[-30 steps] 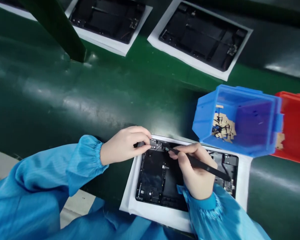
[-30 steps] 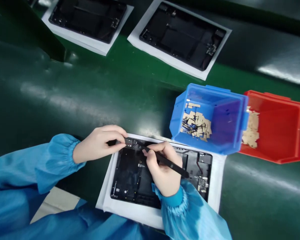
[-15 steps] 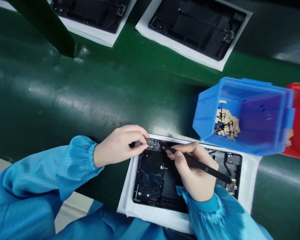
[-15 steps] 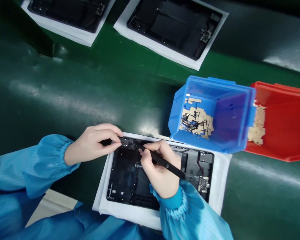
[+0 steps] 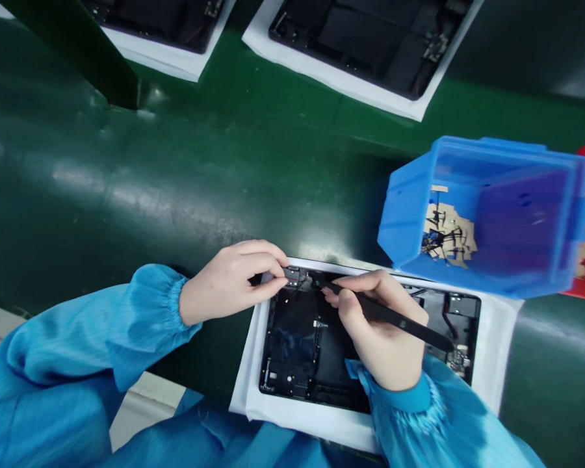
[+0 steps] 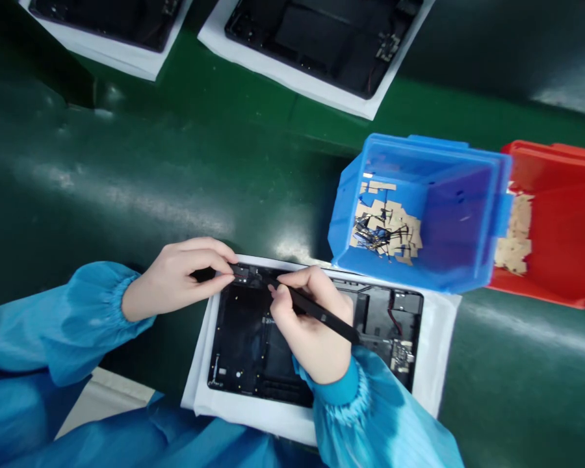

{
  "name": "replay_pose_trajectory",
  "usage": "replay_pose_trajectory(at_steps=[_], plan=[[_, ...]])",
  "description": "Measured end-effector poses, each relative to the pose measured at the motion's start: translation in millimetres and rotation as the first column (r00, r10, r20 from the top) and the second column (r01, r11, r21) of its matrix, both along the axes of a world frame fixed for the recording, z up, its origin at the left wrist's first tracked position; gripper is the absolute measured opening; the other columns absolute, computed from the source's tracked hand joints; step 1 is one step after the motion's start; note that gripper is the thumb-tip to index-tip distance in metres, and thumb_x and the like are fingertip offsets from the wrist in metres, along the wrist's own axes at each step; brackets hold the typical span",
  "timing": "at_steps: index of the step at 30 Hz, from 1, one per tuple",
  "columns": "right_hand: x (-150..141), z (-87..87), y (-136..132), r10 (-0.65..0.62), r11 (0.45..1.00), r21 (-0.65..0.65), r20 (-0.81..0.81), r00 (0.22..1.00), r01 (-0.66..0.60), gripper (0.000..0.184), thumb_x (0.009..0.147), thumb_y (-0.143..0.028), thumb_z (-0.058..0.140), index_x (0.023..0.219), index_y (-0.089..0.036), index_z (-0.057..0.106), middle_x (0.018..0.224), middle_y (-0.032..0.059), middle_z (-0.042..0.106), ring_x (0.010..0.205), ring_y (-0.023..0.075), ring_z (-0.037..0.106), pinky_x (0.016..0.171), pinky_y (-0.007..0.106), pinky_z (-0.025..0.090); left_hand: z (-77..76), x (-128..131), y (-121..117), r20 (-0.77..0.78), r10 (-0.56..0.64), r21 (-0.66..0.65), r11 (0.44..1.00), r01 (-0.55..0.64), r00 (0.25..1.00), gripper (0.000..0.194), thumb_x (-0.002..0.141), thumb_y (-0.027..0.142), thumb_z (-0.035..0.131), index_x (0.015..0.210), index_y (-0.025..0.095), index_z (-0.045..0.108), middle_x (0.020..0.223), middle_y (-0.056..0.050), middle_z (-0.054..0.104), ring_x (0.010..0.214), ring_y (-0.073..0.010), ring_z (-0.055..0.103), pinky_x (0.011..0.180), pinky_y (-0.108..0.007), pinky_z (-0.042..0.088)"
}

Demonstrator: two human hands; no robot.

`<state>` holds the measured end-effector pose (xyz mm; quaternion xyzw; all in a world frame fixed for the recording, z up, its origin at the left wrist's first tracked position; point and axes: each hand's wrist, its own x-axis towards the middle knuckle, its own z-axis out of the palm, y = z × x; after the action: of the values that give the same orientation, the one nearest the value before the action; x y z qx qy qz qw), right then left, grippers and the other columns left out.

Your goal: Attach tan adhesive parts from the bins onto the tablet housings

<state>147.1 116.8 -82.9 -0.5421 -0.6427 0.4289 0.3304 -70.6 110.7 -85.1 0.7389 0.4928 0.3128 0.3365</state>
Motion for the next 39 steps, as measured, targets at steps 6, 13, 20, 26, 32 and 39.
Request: replay_pose_trajectory(at_steps=[6,13,20,26,32,39], plan=[[-1.3,1.6,0.2,-0.006,1.000,0.008,0.007,1.000,0.006,0.004,0.079,-0.018,0.062,0.079,-0.021,0.060,0.068,-0.0024,0.068,0.060,0.0139,0.068,0.051,0.019,0.050,0.2,-0.3,-0.2,-0.008,0.000,0.012,1.000,0.000,1.000,0.008,0.083,0.014,0.060,0.076,0.016,0.062,0.093,-0.004,0.067,0.084,-0.0117,0.064,0.078,-0.024,0.053],[-1.0,0.4,-0.5,-0.016,1.000,-0.001,0.050,0.999,0.016,0.003,0.080,-0.022,0.061,0.078,-0.020,0.060,0.068,-0.0005,0.068,0.059,0.0159,0.067,0.051,0.024,0.050,-0.6,2.3,-0.8,-0.147,-0.046,0.168,0.983,0.071,0.988,0.006,0.086,0.015,0.055,0.083,0.015,0.061,0.094,-0.006,0.064,0.086,-0.0144,0.061,0.079,-0.029,0.052],[-1.6,-0.3,-0.3,-0.003,1.000,-0.004,0.081,0.997,0.004,0.006,0.080,-0.024,0.061,0.077,-0.020,0.059,0.068,0.0012,0.068,0.056,0.0161,0.066,0.048,0.025,0.049,-2.0,4.5,-3.9,-0.382,-0.105,0.260,0.941,0.216,0.918,0.019,0.086,0.020,0.053,0.103,0.014,0.060,0.099,-0.009,0.059,0.089,-0.0187,0.057,0.079,-0.033,0.052],[-2.1,1.2,0.3,-0.011,1.000,0.012,0.081,0.997,0.010,0.007,0.080,-0.025,0.060,0.076,-0.020,0.059,0.068,0.0008,0.068,0.056,0.0160,0.066,0.049,0.025,0.050,1.2,7.8,-6.4,-0.556,-0.091,0.327,0.890,0.319,0.826,0.029,0.089,0.028,0.050,0.111,0.012,0.058,0.099,-0.012,0.059,0.089,-0.0213,0.058,0.082,-0.039,0.053],[-2.1,3.9,-0.5,-0.017,1.000,-0.009,0.084,0.996,0.017,0.006,0.080,-0.025,0.061,0.078,-0.020,0.060,0.068,0.0009,0.068,0.057,0.0162,0.066,0.050,0.025,0.051,3.9,13.4,-16.5,-0.651,-0.016,0.350,0.881,0.319,0.759,0.038,0.089,0.033,0.050,0.117,0.008,0.057,0.108,-0.014,0.061,0.095,-0.0244,0.059,0.083,-0.038,0.054],[2.6,1.3,-0.5,-0.013,1.000,-0.025,0.103,0.995,0.016,0.010,0.080,-0.030,0.062,0.080,-0.020,0.061,0.067,0.0014,0.068,0.058,0.0180,0.067,0.051,0.027,0.053,7.1,17.2,-18.0,-0.635,0.028,0.360,0.895,0.263,0.772,0.037,0.089,0.034,0.050,0.115,0.009,0.059,0.107,-0.014,0.063,0.096,-0.0239,0.060,0.081,-0.034,0.054]])
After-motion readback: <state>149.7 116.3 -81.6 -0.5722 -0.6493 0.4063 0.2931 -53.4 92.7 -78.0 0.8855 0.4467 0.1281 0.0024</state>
